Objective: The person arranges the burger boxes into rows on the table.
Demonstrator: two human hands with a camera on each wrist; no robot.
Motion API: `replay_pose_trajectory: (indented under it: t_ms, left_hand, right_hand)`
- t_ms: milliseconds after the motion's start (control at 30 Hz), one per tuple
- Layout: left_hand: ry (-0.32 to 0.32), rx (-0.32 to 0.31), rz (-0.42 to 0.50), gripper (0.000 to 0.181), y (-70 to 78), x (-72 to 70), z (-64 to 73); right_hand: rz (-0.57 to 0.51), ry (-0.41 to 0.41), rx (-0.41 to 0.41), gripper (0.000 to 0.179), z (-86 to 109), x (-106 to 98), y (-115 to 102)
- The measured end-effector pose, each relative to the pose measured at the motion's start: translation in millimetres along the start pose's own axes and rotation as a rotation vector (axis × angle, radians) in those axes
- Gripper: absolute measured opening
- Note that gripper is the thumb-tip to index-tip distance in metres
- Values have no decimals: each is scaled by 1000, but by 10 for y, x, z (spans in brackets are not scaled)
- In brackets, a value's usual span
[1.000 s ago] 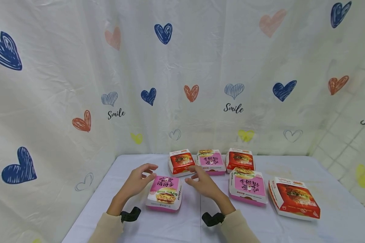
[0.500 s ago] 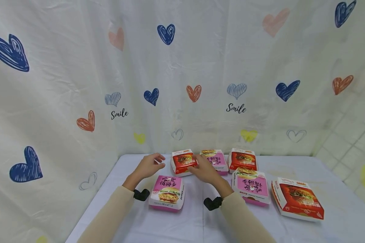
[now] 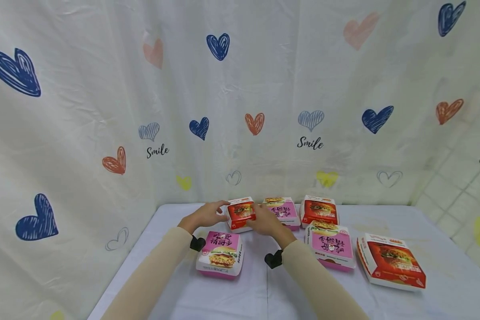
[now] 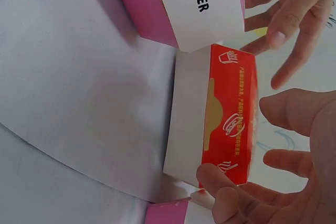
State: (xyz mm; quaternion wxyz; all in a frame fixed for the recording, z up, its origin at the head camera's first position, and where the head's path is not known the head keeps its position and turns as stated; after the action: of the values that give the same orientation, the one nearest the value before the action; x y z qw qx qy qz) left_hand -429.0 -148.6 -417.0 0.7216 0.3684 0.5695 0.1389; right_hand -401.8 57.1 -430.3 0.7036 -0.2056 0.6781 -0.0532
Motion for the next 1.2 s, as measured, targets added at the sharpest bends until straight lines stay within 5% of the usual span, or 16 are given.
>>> replay_pose_trajectory:
  t_ms: [300,633,1200]
  left_hand:
    - [-37,-39,-25,60,-28,89,-45]
    - [-20,-79,-8,58,-113,31,-26]
    - [28,-63,32,56,-300,-20,-18]
  right_hand:
    - [39,-38,8,68,-46,81,-31]
    - [3,-48,-54,61,-54,122,-61]
    - [-6,-18,-135,37,-86,112,-97]
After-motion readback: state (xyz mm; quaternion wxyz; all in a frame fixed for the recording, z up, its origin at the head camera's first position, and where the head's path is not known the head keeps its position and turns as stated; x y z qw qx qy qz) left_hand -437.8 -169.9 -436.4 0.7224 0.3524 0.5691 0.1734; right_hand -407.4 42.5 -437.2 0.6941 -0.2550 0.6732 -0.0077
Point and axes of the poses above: each hand's wrist, its own z-axis away from the middle knuckle, its own x-axis out of the palm, y = z × x, the point moved 4 cm from there along -z, towards the middle knuckle, and after that the axes turned 15 degrees about z, right-handed, at the moved point
